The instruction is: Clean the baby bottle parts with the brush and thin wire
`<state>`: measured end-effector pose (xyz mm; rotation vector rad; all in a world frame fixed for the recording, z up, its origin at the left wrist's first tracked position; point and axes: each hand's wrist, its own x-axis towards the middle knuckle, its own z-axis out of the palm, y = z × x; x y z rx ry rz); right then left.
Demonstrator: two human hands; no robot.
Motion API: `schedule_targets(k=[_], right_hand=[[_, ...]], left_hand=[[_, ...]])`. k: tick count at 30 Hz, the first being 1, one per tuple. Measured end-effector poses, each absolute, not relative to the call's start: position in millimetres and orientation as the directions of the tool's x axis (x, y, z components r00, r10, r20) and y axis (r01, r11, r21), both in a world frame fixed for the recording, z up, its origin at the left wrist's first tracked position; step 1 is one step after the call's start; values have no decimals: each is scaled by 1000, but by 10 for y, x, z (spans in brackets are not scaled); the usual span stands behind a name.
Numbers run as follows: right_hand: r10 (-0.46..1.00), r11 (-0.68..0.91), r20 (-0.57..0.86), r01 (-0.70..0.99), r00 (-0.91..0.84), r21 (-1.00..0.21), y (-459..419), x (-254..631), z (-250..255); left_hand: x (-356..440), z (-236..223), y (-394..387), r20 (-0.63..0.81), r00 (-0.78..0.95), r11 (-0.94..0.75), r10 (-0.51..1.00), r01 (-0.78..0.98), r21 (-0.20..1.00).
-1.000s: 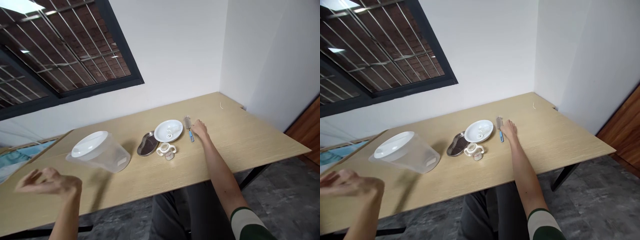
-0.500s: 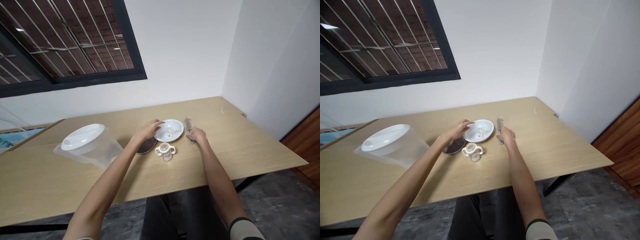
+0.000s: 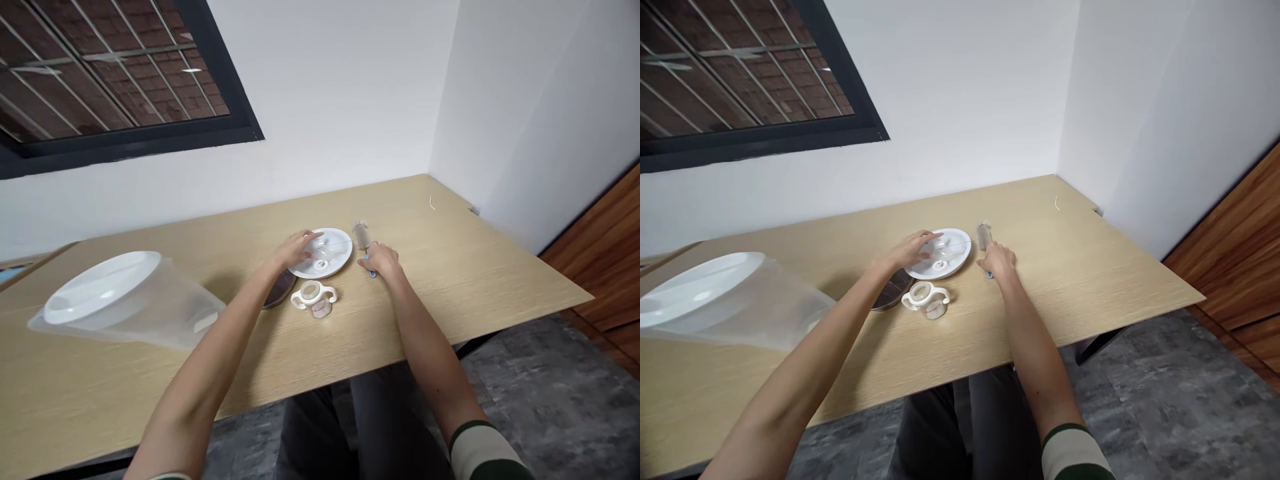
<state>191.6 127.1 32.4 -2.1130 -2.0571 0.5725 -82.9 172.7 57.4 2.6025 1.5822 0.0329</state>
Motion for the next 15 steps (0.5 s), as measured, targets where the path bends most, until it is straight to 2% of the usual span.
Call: schedule_targets(k=[11,13,15], right_hand=[[985,-66,-173,936,6,-346,1284,1919,293],[985,-69,-173,933,7,-352,1279,1919,305],[985,-69,-173,931,7,-359,1275,1917,316]], left_hand=[[-726,570,1662,-15,539,-536,842,840,82],[-694,683,1614,41,503,-505,863,859,80],[-588,876,1451,225,422,-459,878,875,154]])
